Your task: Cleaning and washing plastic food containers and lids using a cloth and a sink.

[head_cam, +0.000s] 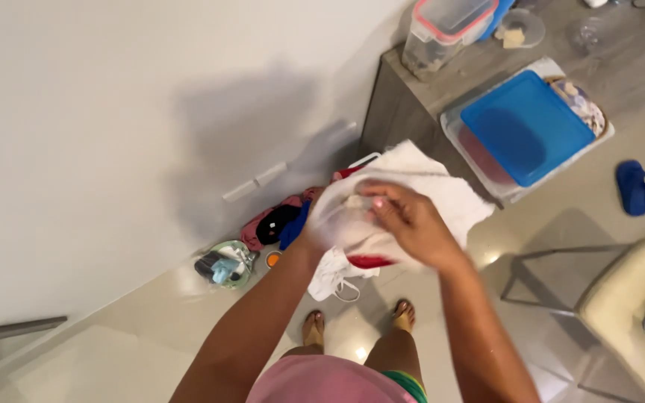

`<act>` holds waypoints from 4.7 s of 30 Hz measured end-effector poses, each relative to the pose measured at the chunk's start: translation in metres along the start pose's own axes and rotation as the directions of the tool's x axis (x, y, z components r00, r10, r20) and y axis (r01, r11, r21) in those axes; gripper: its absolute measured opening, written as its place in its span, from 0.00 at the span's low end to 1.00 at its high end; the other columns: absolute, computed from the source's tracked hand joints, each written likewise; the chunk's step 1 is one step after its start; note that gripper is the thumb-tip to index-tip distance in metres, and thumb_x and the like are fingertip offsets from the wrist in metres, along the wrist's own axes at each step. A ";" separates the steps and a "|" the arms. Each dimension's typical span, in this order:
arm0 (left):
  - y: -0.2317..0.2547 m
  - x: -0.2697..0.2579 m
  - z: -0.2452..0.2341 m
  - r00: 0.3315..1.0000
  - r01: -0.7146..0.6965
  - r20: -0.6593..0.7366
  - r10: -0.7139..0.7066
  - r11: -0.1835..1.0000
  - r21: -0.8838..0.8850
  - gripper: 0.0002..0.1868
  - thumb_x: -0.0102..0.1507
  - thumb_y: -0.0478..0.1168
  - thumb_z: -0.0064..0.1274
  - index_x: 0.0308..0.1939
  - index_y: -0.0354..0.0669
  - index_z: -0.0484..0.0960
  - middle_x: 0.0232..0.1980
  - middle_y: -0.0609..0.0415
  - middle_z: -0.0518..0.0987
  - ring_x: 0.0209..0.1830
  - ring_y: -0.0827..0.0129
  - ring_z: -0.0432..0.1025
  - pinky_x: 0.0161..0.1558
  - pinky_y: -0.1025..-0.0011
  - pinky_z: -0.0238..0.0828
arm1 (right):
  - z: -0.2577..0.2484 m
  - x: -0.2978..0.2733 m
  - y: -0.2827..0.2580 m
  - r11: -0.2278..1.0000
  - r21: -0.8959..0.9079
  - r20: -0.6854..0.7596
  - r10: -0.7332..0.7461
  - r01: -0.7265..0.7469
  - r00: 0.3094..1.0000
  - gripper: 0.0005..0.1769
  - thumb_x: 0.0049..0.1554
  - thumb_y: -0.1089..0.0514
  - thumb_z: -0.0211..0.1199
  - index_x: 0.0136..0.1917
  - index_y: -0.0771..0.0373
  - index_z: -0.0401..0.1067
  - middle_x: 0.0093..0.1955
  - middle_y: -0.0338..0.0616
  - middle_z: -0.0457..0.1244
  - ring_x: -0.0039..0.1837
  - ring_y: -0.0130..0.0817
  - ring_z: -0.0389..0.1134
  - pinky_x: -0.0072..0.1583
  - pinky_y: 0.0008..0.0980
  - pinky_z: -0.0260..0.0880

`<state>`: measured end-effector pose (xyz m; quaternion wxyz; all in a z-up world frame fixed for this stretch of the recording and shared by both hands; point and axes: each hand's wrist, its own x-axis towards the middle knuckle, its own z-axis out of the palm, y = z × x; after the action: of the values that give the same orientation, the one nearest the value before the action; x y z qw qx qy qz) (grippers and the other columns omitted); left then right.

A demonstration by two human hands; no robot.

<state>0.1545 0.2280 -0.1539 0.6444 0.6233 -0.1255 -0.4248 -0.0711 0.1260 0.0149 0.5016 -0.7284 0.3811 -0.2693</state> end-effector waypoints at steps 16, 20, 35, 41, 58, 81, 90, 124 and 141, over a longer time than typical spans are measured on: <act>0.071 0.032 -0.041 0.995 -0.071 0.080 0.055 0.975 0.211 0.24 0.67 0.62 0.50 0.56 0.51 0.76 0.44 0.52 0.78 0.42 0.65 0.72 0.44 0.61 0.70 | -0.006 -0.076 0.046 0.651 0.697 0.003 0.414 -0.299 0.910 0.31 0.55 0.59 0.65 0.71 0.65 0.66 0.64 0.50 0.68 0.60 0.40 0.72 0.61 0.41 0.74; 0.043 -0.050 0.042 0.692 -0.308 0.010 0.721 0.283 0.908 0.33 0.68 0.59 0.47 0.70 0.43 0.64 0.71 0.36 0.63 0.70 0.47 0.58 0.62 0.45 0.59 | 0.026 -0.078 0.046 0.603 0.765 -0.022 0.376 -0.226 0.927 0.28 0.58 0.58 0.63 0.70 0.65 0.65 0.63 0.50 0.67 0.60 0.41 0.71 0.61 0.42 0.75; 0.089 -0.146 0.113 0.780 -0.588 0.325 0.535 0.450 0.672 0.46 0.71 0.63 0.37 0.84 0.40 0.42 0.85 0.30 0.38 0.86 0.36 0.31 0.75 0.33 0.22 | 0.056 -0.096 -0.001 0.490 0.844 0.109 0.240 -0.218 0.965 0.32 0.63 0.46 0.51 0.77 0.57 0.55 0.72 0.45 0.62 0.71 0.40 0.66 0.69 0.43 0.68; 0.116 -0.095 0.091 0.834 -0.486 0.188 0.518 0.530 0.695 0.48 0.68 0.66 0.36 0.82 0.43 0.42 0.85 0.33 0.37 0.85 0.41 0.32 0.76 0.37 0.23 | 0.060 -0.095 -0.004 0.411 0.884 0.156 0.186 -0.221 0.970 0.32 0.67 0.45 0.50 0.78 0.64 0.57 0.72 0.48 0.61 0.69 0.44 0.66 0.66 0.47 0.69; 0.186 -0.070 0.017 0.653 -0.480 0.132 0.746 0.273 0.834 0.30 0.61 0.66 0.60 0.41 0.41 0.81 0.36 0.50 0.81 0.35 0.55 0.77 0.36 0.59 0.74 | 0.081 -0.047 0.060 0.583 0.771 0.102 0.286 -0.257 0.953 0.40 0.62 0.43 0.56 0.79 0.67 0.51 0.77 0.53 0.57 0.75 0.48 0.60 0.75 0.51 0.62; 0.176 -0.161 0.045 0.430 -0.746 0.348 0.833 0.111 0.657 0.39 0.61 0.51 0.61 0.66 0.29 0.64 0.74 0.29 0.60 0.76 0.32 0.52 0.72 0.34 0.39 | 0.061 -0.077 0.011 0.170 0.963 0.206 0.043 -0.210 0.978 0.29 0.58 0.59 0.58 0.71 0.67 0.63 0.69 0.48 0.64 0.71 0.42 0.66 0.74 0.44 0.65; 0.108 -0.109 0.097 0.570 -0.757 0.463 0.678 0.214 0.618 0.43 0.66 0.55 0.46 0.77 0.33 0.53 0.83 0.36 0.51 0.86 0.45 0.41 0.80 0.39 0.27 | 0.058 -0.142 -0.012 0.296 0.931 0.235 -0.043 -0.212 0.971 0.44 0.63 0.29 0.41 0.81 0.58 0.49 0.77 0.47 0.56 0.75 0.48 0.60 0.72 0.61 0.60; 0.009 -0.300 0.078 0.667 -0.580 0.384 0.639 0.122 0.805 0.38 0.72 0.53 0.46 0.82 0.45 0.53 0.86 0.52 0.54 0.88 0.55 0.45 0.79 0.34 0.31 | 0.005 -0.349 0.031 0.390 0.877 0.265 0.093 -0.280 0.960 0.33 0.58 0.65 0.52 0.77 0.58 0.56 0.72 0.48 0.60 0.70 0.41 0.67 0.67 0.47 0.71; 0.096 -0.342 0.010 0.267 -0.938 0.739 0.619 -0.007 0.345 0.17 0.64 0.54 0.58 0.27 0.47 0.82 0.36 0.55 0.80 0.49 0.55 0.74 0.57 0.40 0.53 | 0.062 -0.327 0.035 0.899 0.430 0.336 -0.075 -0.081 0.939 0.24 0.55 0.69 0.56 0.65 0.66 0.70 0.60 0.43 0.69 0.60 0.31 0.70 0.61 0.34 0.73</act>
<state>-0.0230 0.4489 0.0613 0.3971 0.5378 -0.7435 0.0149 -0.2174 0.4216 -0.0433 0.7113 -0.6323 0.2185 -0.2156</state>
